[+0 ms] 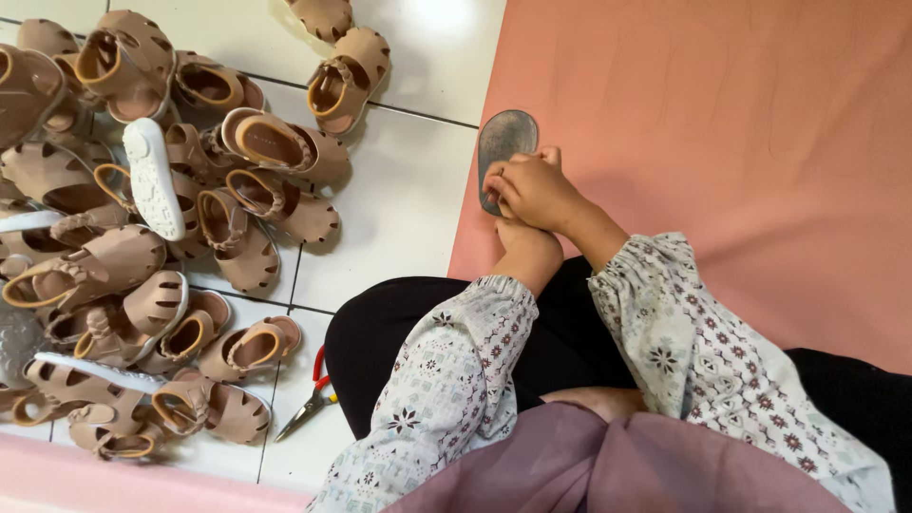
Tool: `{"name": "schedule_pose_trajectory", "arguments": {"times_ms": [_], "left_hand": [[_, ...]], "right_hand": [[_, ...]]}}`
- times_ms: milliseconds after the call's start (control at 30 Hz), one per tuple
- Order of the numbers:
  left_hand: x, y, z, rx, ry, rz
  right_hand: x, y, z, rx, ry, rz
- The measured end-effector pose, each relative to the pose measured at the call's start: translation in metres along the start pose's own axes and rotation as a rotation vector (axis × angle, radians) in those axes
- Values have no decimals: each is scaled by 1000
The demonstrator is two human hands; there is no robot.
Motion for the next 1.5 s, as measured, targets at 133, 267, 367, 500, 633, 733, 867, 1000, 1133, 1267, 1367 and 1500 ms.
{"name": "schedule_pose_trajectory", "arguments": {"times_ms": [133, 267, 367, 500, 633, 733, 867, 1000, 1133, 1267, 1367, 1500], "left_hand": [[-9, -4, 9, -70, 7, 13], [-22, -16, 26, -210, -12, -16], [-25, -15, 35, -258, 0, -25], [-5, -12, 53, -331, 80, -9], [22, -21, 110, -747, 168, -97], [29, -18, 138, -1109, 248, 69], [27, -18, 142, -1216, 347, 173], [25, -14, 147, -1237, 344, 112], [32, -19, 139, -1341, 430, 104], [35, -20, 141, -1244, 344, 74], [31, -22, 141, -1185, 315, 65], [17, -32, 136, -1188, 358, -90]], "right_hand": [[14, 1, -6, -100, -12, -107], [46, -13, -21, -193, -1, -353], [55, -27, -39, -138, 132, -532], [29, -39, -59, -216, 204, -616], [-26, -27, -53, -332, 78, -627], [-60, -8, -33, -278, -50, -631], [-68, 20, -9, -247, -1, -450], [-52, 20, 12, -55, -57, -576], [-47, 9, 3, -99, 112, -629], [-60, 9, -10, -64, 84, -587], [-64, 16, -27, 15, 46, -550], [-40, 19, -69, 57, 223, -646]]}}
Point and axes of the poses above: each hand's wrist, its own x-axis towards the middle knuckle, its own y-axis out of the palm, z = x × y, the point moved 6 cm from there along x, towards the middle knuckle, and after that the axes turned 4 degrees about y, right-handed, at the moved point
